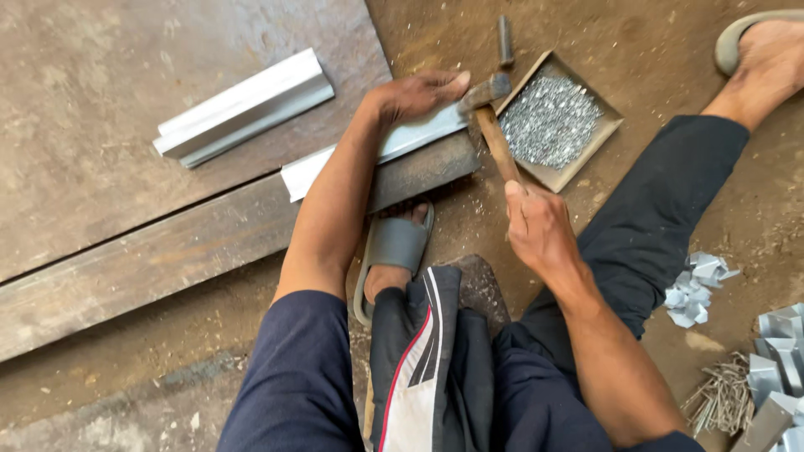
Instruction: The person sits on the ground and hammers small galvanized metal pieces against a metal form to bend them into angled shapes, placing finished pieces on a pile and picking up new flat pieces to shape.
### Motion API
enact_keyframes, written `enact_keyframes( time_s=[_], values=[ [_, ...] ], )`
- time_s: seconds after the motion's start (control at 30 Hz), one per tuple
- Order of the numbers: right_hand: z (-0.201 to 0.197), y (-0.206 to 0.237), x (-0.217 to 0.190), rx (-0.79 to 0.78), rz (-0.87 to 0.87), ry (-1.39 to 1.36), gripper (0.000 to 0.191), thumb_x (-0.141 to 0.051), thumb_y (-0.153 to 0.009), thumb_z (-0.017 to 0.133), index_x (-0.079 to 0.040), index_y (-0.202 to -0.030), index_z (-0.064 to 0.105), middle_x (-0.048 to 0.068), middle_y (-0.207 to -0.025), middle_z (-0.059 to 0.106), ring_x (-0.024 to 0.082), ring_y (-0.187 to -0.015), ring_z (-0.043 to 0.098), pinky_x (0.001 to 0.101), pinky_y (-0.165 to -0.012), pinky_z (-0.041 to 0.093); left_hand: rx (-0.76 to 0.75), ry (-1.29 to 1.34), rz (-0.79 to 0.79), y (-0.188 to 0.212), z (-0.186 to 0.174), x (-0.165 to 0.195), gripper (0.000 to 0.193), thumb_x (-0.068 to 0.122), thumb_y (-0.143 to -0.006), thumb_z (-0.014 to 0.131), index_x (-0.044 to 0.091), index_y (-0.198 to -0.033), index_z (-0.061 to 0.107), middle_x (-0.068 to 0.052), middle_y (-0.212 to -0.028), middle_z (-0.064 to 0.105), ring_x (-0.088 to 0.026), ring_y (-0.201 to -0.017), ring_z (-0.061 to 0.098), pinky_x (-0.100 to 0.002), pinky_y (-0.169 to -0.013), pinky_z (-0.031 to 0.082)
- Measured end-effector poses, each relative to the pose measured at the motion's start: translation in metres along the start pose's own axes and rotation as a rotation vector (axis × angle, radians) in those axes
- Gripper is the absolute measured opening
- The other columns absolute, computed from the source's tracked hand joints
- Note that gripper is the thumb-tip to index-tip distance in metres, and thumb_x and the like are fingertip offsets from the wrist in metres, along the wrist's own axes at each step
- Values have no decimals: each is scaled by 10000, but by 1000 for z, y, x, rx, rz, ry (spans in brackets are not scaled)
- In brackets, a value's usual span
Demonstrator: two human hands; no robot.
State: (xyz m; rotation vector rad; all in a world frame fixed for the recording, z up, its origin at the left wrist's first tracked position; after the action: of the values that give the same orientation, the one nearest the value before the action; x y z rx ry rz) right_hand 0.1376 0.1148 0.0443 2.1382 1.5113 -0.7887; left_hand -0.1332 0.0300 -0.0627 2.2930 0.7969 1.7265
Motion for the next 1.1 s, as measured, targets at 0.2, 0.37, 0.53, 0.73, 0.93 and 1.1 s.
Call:
enact_keyframes(
  time_s=[0.2,0.37,0.53,0.73,0.93,1.1],
  values=[
    [1,2,3,51,24,-38,332,-93,-1077,468,45,-787,557,186,-681,538,332,-591,571,453,-566,444,-65,63,-27,2,-1,-1,789,743,-933,367,153,-1375,649,-105,-1423,690,-257,-1361,602,-382,-1147,440],
    [1,3,-1,44,-20,-199,399,-138,-1130,477,-12,-757,543,101,-674,552,246,-579,569,398,-564,439,22,16,5,-2,-1,-1,788,753,-925,417,169,-1432,571,-138,-1475,539,-304,-1380,452,-411,-1130,327],
    [-10,17,-1,-7,348,-504,330,-208,-1118,482,-17,-864,572,45,-622,478,101,-511,428,259,-467,322,-7,2,-94,1,-3,-6,778,764,-932,365,186,-1377,635,-119,-1446,608,-280,-1369,533,-386,-1148,390],
    [-16,24,-14,382,13,-838,325,-294,-1136,487,-37,-937,507,51,-785,550,104,-595,531,263,-561,433,35,76,-108,3,-1,-5,694,757,-912,404,240,-1283,680,-103,-1392,645,-266,-1327,555,-394,-1106,408],
    [21,-13,19,52,58,-56,379,-127,-1115,485,-33,-758,568,83,-687,552,236,-597,558,412,-577,433,-32,163,60,7,-5,5,650,676,-1002,340,212,-1115,782,-66,-1312,660,-227,-1279,510,-429,-1067,377],
    [-63,25,20,372,-355,111,412,-191,-1194,441,-21,-847,586,126,-777,598,279,-686,595,389,-631,476,-41,212,2,9,-5,8,586,660,-989,378,222,-1056,762,-61,-1139,780,-235,-1133,661,-413,-1048,490]
  ],
)
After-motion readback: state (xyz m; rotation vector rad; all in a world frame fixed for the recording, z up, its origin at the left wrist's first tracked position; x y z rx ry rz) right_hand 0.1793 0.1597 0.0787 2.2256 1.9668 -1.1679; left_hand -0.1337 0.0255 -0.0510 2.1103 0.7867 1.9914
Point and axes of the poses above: each hand's wrist, its own y-axis away from the middle knuckle, its own z-axis out of the palm, x = y × z, the point moved 1 cm from there along -y, towards the middle knuckle
